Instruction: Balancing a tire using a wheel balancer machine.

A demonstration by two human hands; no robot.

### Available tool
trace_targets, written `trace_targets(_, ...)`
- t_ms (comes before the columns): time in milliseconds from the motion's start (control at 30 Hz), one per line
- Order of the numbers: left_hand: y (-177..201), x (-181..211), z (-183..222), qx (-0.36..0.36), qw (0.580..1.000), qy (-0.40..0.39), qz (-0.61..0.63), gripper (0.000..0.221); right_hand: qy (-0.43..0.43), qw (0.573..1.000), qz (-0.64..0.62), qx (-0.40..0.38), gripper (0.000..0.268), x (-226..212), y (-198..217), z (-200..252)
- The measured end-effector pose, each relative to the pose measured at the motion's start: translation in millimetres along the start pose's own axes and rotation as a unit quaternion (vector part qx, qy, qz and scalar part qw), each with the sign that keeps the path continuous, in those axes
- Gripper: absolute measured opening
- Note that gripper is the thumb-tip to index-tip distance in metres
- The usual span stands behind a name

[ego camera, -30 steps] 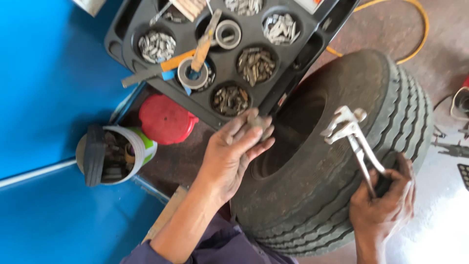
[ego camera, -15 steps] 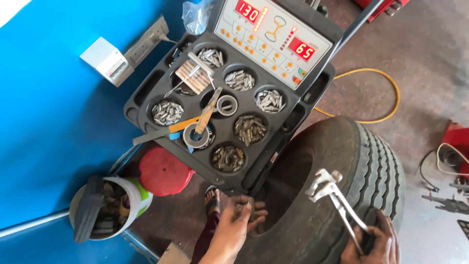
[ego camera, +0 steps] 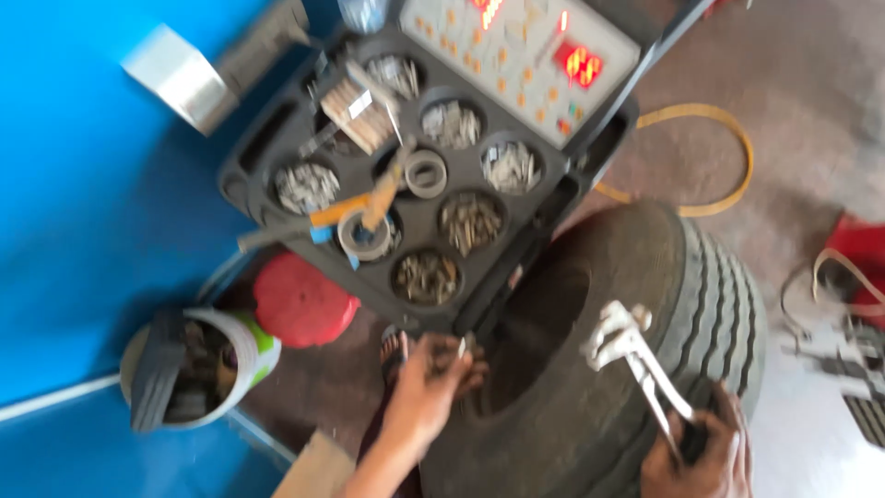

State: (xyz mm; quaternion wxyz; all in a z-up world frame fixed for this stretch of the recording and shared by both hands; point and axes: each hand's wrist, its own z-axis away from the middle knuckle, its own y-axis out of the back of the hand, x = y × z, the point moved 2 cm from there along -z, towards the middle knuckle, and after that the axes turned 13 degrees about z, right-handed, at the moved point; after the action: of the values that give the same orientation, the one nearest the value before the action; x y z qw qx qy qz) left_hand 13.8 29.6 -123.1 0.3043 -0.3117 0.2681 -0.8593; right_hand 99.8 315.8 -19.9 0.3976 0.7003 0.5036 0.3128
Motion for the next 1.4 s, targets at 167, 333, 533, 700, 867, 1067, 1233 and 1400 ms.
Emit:
trace_targets(167, 13, -5, -8, 0.009, 0.999, 0.006, -0.035, 0.026, -0.005, 0.996, 0.054, -0.065, 0.020, -37, 33, -14)
trace_targets(333, 18, -31, -23, 0.013, 1.000, 0.024, -0.005, 0.031, 0.007, 0.996, 0.038, -0.080, 0.018, -27, 27, -4)
trace_targets(533, 13, -71, -48, 0.024, 0.997, 0.066, 0.009, 0.030, 0.035, 0.996, 0.023, -0.076, 0.015, -42, 27, -15)
trace_targets(700, -11, -77, -58, 0.048, 0.993, 0.101, -0.041, 0.025, 0.032, 0.995, 0.000, -0.097, 0.018, -50, 26, -12)
trace_targets(867, -28, -96, -84, 0.036, 0.993, 0.101, -0.055, 0.023, -0.003, 0.994, -0.023, -0.107, 0.031, -48, 20, -9)
trace_targets(1067, -43, -94, -99, 0.052, 0.987, 0.126, -0.085, 0.025, -0.090, 0.986, -0.041, -0.137, 0.053, -64, 17, -16)
trace_targets(1233, -62, -95, -105, 0.064, 0.982, 0.122, -0.128, 0.024, -0.098, 0.981, -0.086, -0.146, 0.048, -54, 15, -8)
trace_targets(1400, -74, -101, -109, 0.071, 0.979, 0.121, -0.146, 0.024, -0.184, 0.973, -0.050, -0.127, 0.047, -32, 11, 2)
